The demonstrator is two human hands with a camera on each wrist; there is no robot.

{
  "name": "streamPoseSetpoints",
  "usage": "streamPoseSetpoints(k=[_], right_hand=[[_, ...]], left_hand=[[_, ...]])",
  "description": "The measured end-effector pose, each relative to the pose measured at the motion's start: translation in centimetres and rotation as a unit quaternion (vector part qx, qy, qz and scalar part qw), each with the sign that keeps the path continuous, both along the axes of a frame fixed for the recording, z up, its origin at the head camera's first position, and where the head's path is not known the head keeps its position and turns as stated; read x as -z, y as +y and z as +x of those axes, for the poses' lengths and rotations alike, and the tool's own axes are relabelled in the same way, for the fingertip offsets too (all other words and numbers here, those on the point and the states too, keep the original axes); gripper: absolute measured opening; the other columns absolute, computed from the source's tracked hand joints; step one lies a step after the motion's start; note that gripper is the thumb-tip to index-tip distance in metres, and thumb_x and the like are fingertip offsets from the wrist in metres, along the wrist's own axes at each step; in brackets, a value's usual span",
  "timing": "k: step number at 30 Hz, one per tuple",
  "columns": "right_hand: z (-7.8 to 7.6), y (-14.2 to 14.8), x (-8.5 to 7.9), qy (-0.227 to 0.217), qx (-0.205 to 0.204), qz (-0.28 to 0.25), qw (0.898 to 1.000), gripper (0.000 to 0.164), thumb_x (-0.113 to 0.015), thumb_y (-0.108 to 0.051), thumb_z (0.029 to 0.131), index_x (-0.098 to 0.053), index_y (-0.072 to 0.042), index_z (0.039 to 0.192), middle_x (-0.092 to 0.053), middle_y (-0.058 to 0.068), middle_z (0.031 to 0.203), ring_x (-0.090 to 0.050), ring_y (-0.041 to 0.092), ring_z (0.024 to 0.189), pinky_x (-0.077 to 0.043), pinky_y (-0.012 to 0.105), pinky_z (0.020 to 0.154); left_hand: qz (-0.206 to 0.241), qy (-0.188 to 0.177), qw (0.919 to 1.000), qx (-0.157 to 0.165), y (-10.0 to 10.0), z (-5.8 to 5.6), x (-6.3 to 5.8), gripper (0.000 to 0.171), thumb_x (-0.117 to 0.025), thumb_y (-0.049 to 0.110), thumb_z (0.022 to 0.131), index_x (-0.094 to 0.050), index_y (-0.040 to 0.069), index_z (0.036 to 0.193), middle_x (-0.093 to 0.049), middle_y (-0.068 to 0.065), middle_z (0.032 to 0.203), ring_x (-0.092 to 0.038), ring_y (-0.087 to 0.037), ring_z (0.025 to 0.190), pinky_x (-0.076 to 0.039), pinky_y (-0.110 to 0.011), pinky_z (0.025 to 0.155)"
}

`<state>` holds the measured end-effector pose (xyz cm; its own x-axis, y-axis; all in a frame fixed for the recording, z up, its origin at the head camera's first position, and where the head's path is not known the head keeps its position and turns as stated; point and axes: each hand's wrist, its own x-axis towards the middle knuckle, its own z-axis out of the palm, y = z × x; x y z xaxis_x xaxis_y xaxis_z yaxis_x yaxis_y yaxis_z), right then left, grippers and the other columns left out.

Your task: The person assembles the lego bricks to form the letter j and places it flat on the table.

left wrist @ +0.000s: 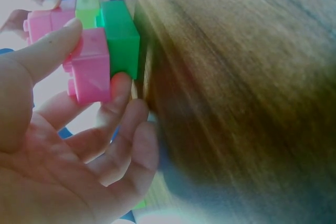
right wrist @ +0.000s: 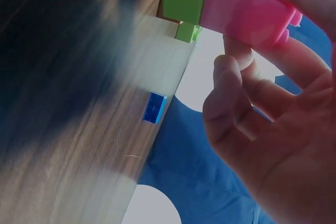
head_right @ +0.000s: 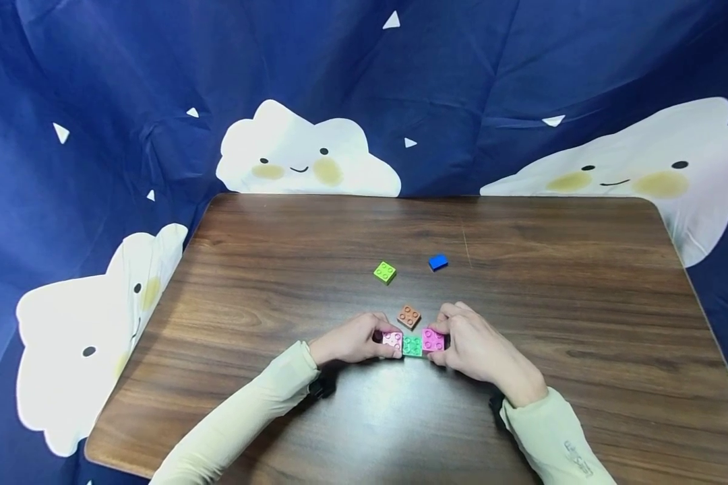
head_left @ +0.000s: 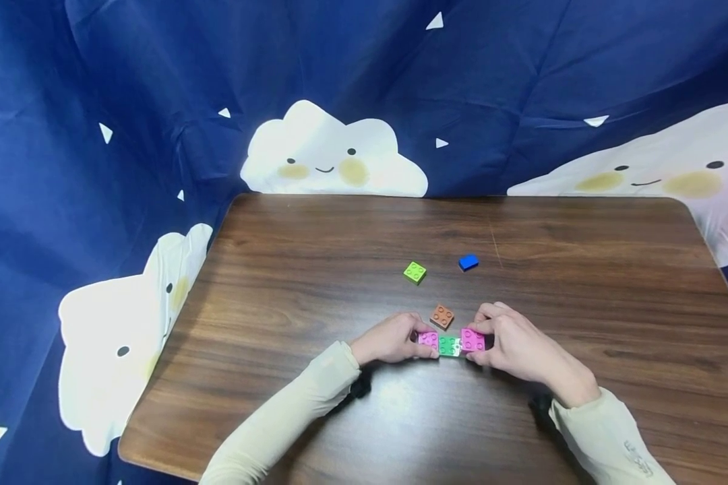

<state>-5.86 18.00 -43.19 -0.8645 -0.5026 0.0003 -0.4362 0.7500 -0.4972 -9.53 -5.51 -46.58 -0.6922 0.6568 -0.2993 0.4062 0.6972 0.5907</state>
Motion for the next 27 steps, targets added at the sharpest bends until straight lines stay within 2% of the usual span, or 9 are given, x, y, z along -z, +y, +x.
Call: streamPoseSetpoints(k=[10,17,20,22,27], right_hand=[[0.26,-0.20,0.34,0.000,0.016,-0.005,1.000,0.036,-0.084,-0.024,0.070,-0.076,-0.009,0.101,-0.054,-0.009,0.089,-0.050,0.011,0.085,-0.047,0.032,0.074],[0.23,-0.18,0.50,-0.011,0.008,0.007,1.000,0.036,-0.082,-0.028,0.075,-0.072,-0.009,0.104,-0.052,-0.007,0.089,-0.049,0.010,0.080,-0.046,0.028,0.071],[0.08,-0.07,0.56,-0.015,0.004,0.010,1.000,0.035,-0.081,-0.031,0.076,-0.072,-0.012,0.103,-0.053,-0.007,0.090,-0.051,0.010,0.082,-0.047,0.030,0.073],[-0.04,0.03,0.57,-0.022,0.003,0.015,1.000,0.038,-0.081,-0.035,0.076,-0.071,-0.013,0.105,-0.055,-0.008,0.092,-0.053,0.011,0.085,-0.048,0.033,0.075],[-0.53,0.54,0.21,-0.044,-0.002,0.004,0.999,0.060,-0.075,-0.054,0.077,-0.066,-0.013,0.121,-0.060,-0.006,0.103,-0.056,0.014,0.096,-0.049,0.038,0.083]], left_hand=[[0.001,0.000,1.0000,0.002,-0.20,-0.04,-0.02,0.044,-0.074,0.036,0.084,-0.068,0.012,0.120,-0.065,0.004,0.094,-0.051,-0.003,0.075,-0.041,-0.014,0.069],[0.004,-0.003,1.0000,-0.001,-0.25,-0.11,-0.08,0.044,-0.074,0.036,0.084,-0.068,0.012,0.121,-0.064,0.004,0.093,-0.051,-0.003,0.075,-0.041,-0.014,0.068],[0.002,0.000,1.0000,-0.001,-0.26,-0.12,-0.09,0.045,-0.074,0.037,0.083,-0.068,0.013,0.121,-0.064,0.004,0.093,-0.051,-0.003,0.074,-0.041,-0.014,0.068],[0.001,0.002,1.0000,-0.001,-0.26,-0.12,-0.08,0.045,-0.074,0.037,0.083,-0.068,0.013,0.121,-0.064,0.004,0.093,-0.051,-0.003,0.075,-0.041,-0.014,0.069],[0.000,0.005,1.0000,0.002,-0.23,-0.11,-0.02,0.045,-0.074,0.037,0.084,-0.068,0.013,0.121,-0.065,0.003,0.095,-0.052,-0.003,0.077,-0.041,-0.015,0.071]])
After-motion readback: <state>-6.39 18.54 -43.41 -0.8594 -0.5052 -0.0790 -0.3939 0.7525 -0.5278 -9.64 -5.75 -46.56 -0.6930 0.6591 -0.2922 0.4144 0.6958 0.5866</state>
